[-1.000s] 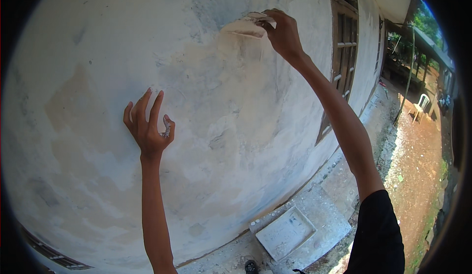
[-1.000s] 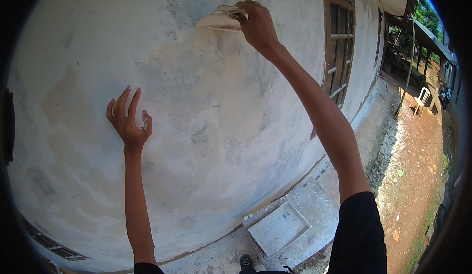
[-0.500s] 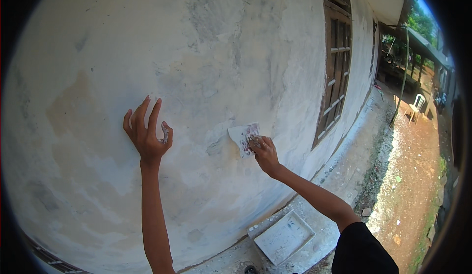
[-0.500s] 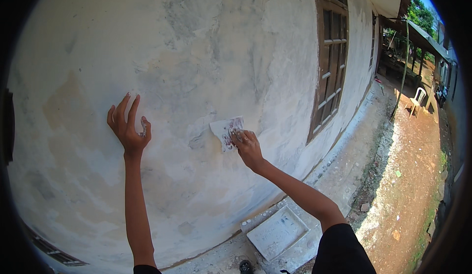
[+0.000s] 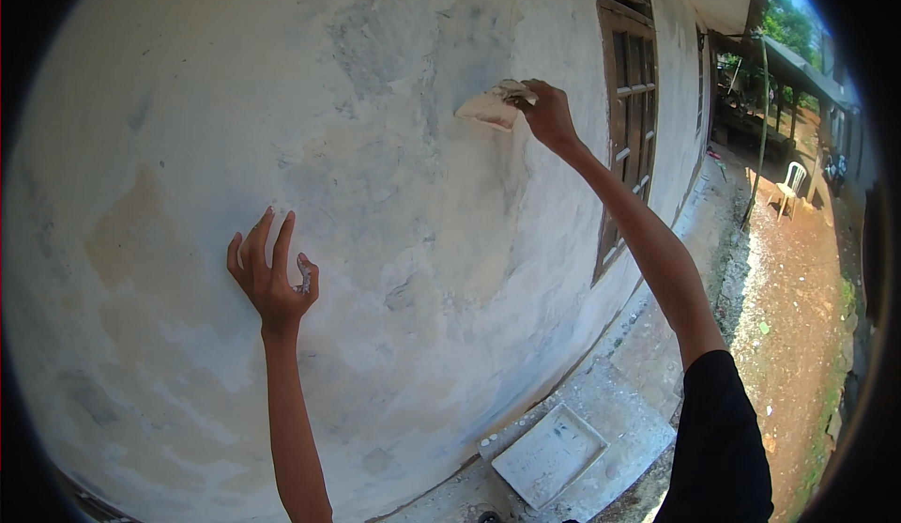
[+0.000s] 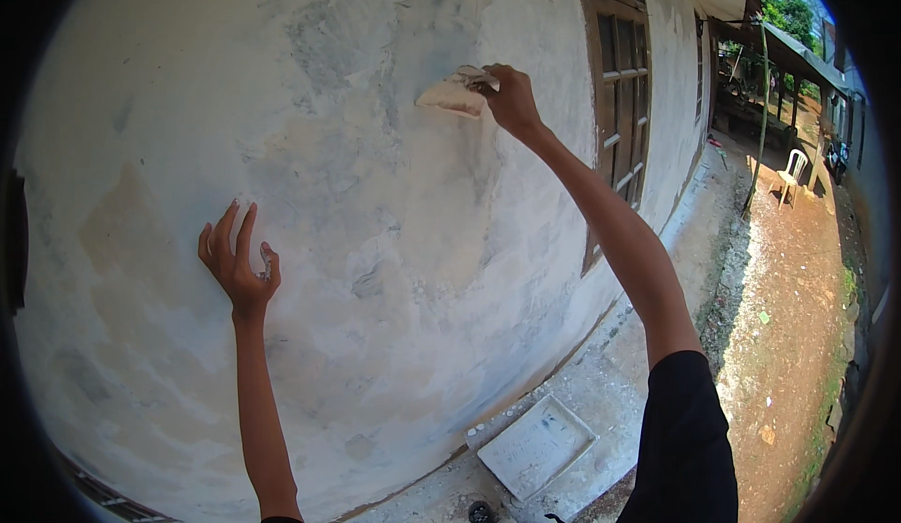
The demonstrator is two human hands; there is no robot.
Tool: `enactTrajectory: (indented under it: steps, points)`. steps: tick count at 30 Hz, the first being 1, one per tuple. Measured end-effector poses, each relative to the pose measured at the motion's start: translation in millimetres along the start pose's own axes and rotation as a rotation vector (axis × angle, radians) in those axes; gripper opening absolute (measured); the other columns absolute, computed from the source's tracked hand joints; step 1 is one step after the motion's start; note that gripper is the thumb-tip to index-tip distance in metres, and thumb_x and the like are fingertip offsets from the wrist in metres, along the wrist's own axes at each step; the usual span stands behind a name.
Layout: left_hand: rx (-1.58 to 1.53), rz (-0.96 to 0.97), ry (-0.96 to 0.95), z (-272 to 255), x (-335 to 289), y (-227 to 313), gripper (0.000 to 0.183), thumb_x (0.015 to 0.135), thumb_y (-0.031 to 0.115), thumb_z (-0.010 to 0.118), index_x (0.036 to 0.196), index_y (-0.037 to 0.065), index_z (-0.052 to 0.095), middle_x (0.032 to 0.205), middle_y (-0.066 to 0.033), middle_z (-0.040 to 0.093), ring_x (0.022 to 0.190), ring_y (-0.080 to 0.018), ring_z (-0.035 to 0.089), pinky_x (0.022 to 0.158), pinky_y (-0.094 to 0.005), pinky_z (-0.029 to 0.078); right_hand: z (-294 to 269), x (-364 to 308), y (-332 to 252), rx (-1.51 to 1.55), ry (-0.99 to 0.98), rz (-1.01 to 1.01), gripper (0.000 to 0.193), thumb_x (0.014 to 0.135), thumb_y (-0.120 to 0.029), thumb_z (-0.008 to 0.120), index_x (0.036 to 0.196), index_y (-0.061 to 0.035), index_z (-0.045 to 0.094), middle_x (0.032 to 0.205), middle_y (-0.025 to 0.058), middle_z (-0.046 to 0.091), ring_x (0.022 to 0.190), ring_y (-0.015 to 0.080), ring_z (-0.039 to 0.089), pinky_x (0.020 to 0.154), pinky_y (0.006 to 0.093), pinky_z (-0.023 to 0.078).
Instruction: The person applies and smooths wall putty onto an exterior building wall using a putty knife.
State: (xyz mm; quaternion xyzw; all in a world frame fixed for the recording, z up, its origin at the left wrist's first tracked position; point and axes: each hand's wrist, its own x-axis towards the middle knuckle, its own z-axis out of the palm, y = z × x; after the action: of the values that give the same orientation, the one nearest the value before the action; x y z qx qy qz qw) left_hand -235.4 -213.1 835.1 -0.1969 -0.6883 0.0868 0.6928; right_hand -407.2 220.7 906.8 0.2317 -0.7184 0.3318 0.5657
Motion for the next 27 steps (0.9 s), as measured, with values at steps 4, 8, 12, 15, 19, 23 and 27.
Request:
enactTrajectory:
  steps: [4,8,12,15,19,23,27]
  points:
    - [0.004,0.0,-0.012,-3,-2,-3,0.052,0.08,0.015,0.056,0.13,0.011,0.064,0.137,-0.0095,0.057,0.123,-0.0237,0.053,0.113,-0.0515,0.029,-28,103,-8,-0.107,0.293,-0.15,0.016,0.084,-0.005,0.07,0.099,-0.0017,0.074,0.097,0.0172,0.071,0.091,0.038,0.064,0.081,0.0435,0.051]
    - [0.01,-0.007,-0.015,1,-1,1,0.052,0.08,0.015,0.055,0.131,0.011,0.063,0.138,-0.0094,0.057,0.125,-0.0238,0.053,0.113,-0.0513,0.029,-7,67,8,-0.192,0.317,-0.233,0.027,0.083,0.001,0.065,0.107,-0.0045,0.074,0.102,0.014,0.072,0.098,0.0321,0.063,0.084,0.0401,0.051]
    - [0.028,0.019,-0.035,-3,-1,-4,0.052,0.081,0.015,0.055,0.132,0.011,0.063,0.138,-0.0094,0.057,0.126,-0.0237,0.052,0.113,-0.0511,0.029,40,-103,9,-0.097,0.207,-0.121,0.043,0.071,0.014,0.06,0.11,-0.0015,0.071,0.108,0.0147,0.069,0.102,0.034,0.06,0.086,0.0426,0.052]
    - [0.051,0.026,-0.031,-3,-3,-7,0.051,0.081,0.015,0.055,0.132,0.012,0.063,0.138,-0.0093,0.057,0.126,-0.0238,0.052,0.113,-0.051,0.029,49,-271,-4,-0.095,-0.11,0.006,0.051,0.063,0.013,0.06,0.111,-0.0025,0.069,0.114,0.0133,0.064,0.11,0.0344,0.056,0.092,0.0455,0.048]
    - [0.058,0.028,-0.029,-3,2,-6,0.052,0.079,0.013,0.057,0.13,0.013,0.064,0.138,-0.0074,0.057,0.124,-0.0208,0.053,0.113,-0.0498,0.03,33,-442,-13,0.004,-0.783,-0.096,0.038,0.074,0.004,0.065,0.11,-0.0079,0.072,0.106,0.0066,0.069,0.111,0.0259,0.058,0.093,0.0417,0.045]
    - [0.053,0.033,-0.018,4,-1,-4,0.053,0.079,0.013,0.057,0.131,0.014,0.064,0.138,-0.0069,0.057,0.124,-0.0209,0.053,0.113,-0.049,0.029,31,-389,15,0.048,-0.7,0.093,0.028,0.078,0.003,0.064,0.103,-0.0077,0.074,0.1,0.0081,0.071,0.103,0.028,0.06,0.091,0.0414,0.046]
    - [0.057,0.029,-0.019,6,-1,2,0.053,0.079,0.013,0.057,0.132,0.014,0.063,0.138,-0.0064,0.057,0.124,-0.0206,0.053,0.113,-0.0485,0.03,15,-226,52,-0.012,-0.376,0.068,0.016,0.082,-0.001,0.066,0.095,-0.0047,0.074,0.094,0.0095,0.073,0.094,0.0281,0.062,0.086,0.0394,0.046]
